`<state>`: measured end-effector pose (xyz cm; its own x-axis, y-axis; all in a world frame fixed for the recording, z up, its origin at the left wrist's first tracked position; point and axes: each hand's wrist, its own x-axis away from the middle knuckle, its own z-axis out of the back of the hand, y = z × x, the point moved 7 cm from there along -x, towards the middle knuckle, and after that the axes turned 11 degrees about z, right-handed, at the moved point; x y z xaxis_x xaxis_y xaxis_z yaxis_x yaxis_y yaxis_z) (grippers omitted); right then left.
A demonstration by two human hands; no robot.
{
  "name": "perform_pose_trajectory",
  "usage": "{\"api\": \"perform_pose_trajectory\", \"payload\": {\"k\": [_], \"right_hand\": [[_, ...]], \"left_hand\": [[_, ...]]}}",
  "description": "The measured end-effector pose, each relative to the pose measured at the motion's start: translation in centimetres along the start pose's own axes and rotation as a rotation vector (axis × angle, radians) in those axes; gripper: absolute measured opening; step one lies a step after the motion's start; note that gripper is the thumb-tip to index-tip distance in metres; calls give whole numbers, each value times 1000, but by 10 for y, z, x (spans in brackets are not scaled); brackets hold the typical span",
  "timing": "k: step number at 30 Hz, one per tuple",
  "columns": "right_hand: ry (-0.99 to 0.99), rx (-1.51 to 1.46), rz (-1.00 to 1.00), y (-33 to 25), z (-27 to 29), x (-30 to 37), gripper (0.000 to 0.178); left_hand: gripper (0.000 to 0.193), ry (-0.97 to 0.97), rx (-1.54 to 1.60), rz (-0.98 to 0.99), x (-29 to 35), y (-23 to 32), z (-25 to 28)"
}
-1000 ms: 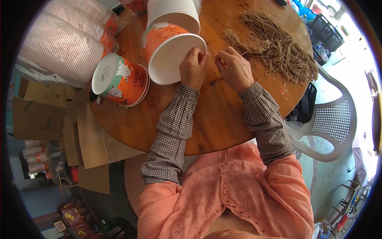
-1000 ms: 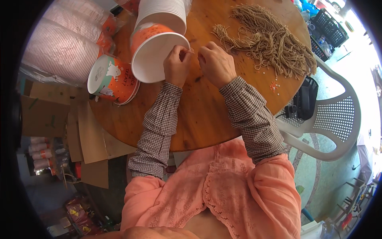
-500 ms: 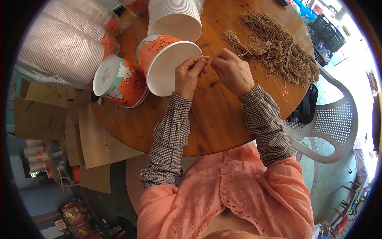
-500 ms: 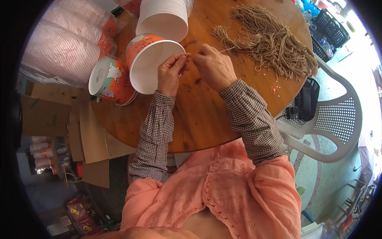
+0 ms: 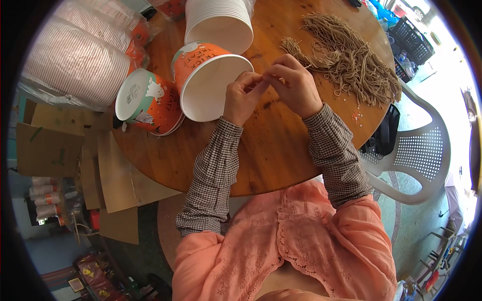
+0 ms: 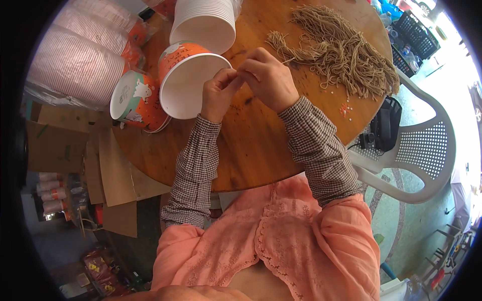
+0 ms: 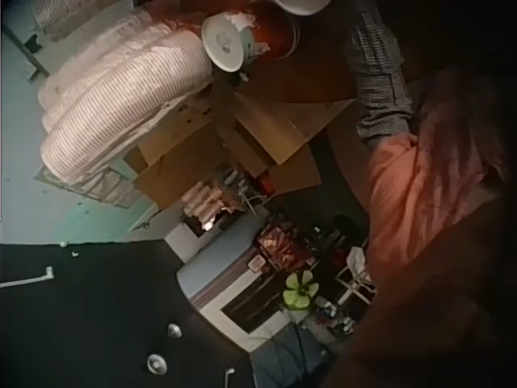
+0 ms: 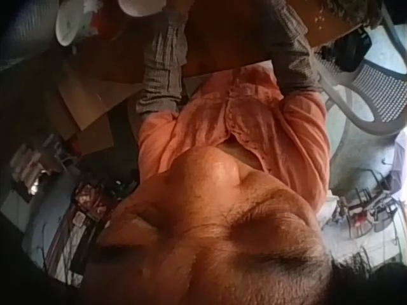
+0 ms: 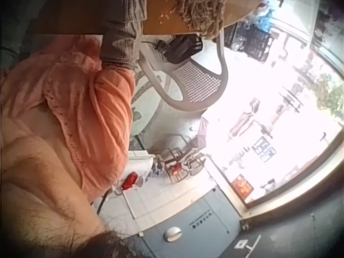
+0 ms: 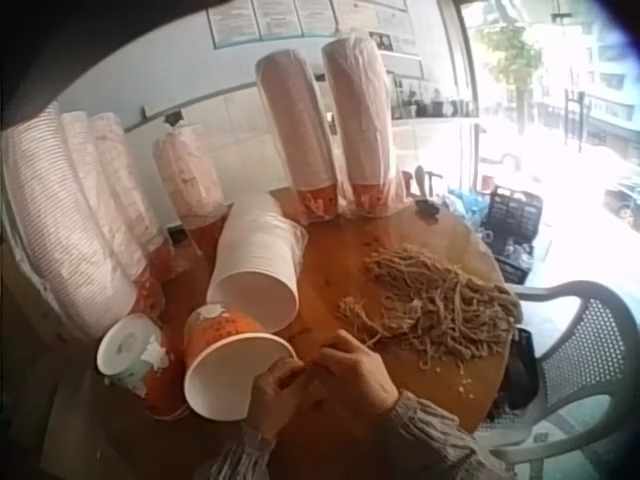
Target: Threading twine through small decorative buckets to create handles.
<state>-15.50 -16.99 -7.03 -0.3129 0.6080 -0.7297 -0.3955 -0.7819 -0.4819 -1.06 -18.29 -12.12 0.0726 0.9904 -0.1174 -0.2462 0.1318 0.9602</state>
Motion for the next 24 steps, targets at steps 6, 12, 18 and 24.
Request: {"api": "perform_pose_trajectory", "payload": {"k": [6, 12, 18, 24], "right_hand": [[44, -415, -282, 33, -11, 8, 17], [-2, -357, -298, 32, -17, 11, 16], [13, 54, -107, 8, -6, 3, 11], [-28, 13, -101, 9, -12, 4, 13]], "left_hand": [[19, -25, 442, 248, 5, -8, 4], [19, -8, 396, 195, 5, -8, 4], [18, 73, 251, 199, 7, -2, 2], [13, 186, 275, 146, 5, -6, 8]]}}
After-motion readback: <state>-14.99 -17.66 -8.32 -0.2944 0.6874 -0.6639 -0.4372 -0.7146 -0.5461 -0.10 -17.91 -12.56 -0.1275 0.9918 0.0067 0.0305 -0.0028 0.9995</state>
